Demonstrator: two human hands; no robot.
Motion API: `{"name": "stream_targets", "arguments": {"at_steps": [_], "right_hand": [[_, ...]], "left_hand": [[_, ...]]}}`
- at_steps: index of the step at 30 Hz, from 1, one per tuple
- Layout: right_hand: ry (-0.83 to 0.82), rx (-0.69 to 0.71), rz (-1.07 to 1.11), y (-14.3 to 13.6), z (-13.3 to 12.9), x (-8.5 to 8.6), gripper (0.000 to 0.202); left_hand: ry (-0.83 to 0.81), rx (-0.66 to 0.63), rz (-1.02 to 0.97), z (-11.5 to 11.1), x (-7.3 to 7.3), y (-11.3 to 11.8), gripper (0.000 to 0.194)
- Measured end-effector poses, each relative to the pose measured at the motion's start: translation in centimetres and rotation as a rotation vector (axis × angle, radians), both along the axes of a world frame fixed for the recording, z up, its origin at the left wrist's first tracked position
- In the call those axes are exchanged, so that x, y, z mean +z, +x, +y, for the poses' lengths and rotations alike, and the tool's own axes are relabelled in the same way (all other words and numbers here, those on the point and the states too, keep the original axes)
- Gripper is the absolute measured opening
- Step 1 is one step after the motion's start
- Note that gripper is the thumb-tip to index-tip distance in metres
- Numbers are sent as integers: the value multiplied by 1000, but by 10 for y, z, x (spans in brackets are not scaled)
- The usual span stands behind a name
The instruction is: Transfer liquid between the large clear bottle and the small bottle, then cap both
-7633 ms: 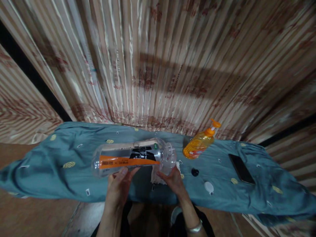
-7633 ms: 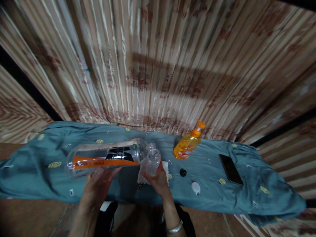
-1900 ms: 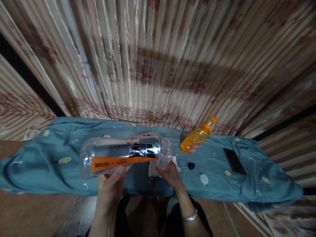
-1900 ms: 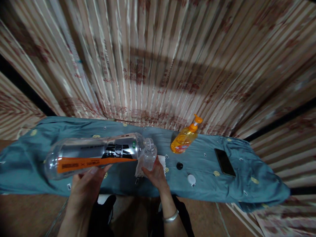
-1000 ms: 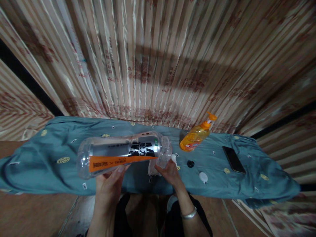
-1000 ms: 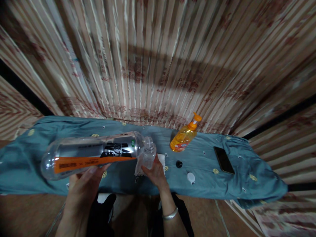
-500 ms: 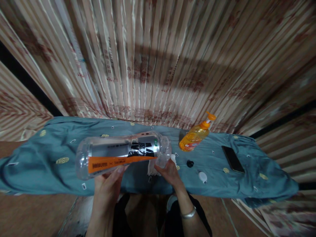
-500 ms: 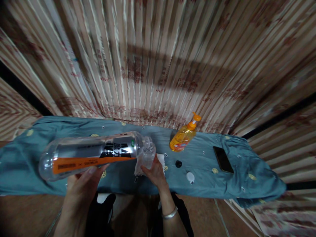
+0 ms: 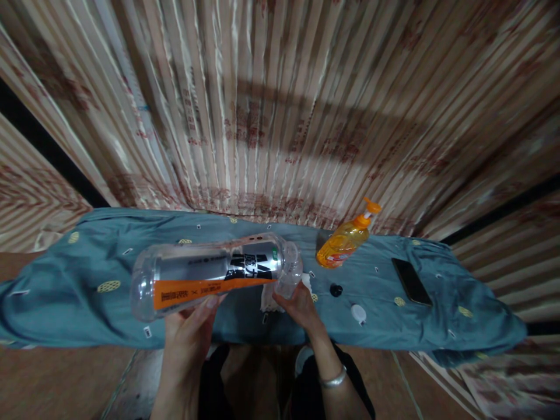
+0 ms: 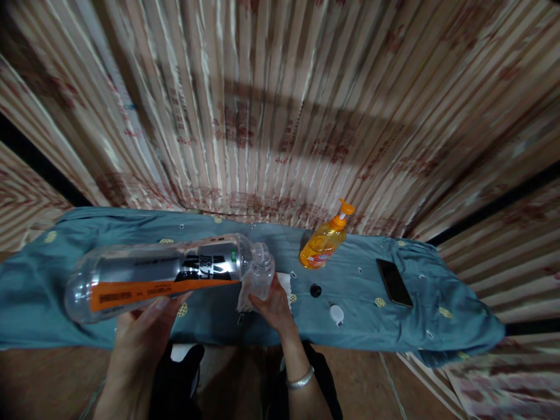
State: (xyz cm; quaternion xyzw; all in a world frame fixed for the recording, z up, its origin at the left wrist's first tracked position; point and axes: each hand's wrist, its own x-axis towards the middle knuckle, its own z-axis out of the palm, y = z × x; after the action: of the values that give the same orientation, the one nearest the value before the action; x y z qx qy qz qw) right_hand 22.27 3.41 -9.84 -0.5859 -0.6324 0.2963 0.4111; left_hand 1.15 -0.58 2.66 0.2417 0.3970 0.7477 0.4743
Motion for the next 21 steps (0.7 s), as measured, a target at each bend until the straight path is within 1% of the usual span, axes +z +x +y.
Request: {"name": "stream_targets", "arguments": {"at_steps": [5, 10, 17, 21], "right_hand": [[-16, 8, 14, 0, 1, 1, 36], [-8, 19, 42, 0, 2, -1, 42], [-12, 28, -14, 1, 1, -1, 40], [7, 25, 3, 1, 1, -1, 37]], "left_hand": [[11, -4, -17, 0, -5, 0, 48], [-29, 21, -30, 0, -7, -1, 57], [-9, -18, -78, -1, -10, -2, 43], [16, -28, -64, -1, -9, -1, 48]]}}
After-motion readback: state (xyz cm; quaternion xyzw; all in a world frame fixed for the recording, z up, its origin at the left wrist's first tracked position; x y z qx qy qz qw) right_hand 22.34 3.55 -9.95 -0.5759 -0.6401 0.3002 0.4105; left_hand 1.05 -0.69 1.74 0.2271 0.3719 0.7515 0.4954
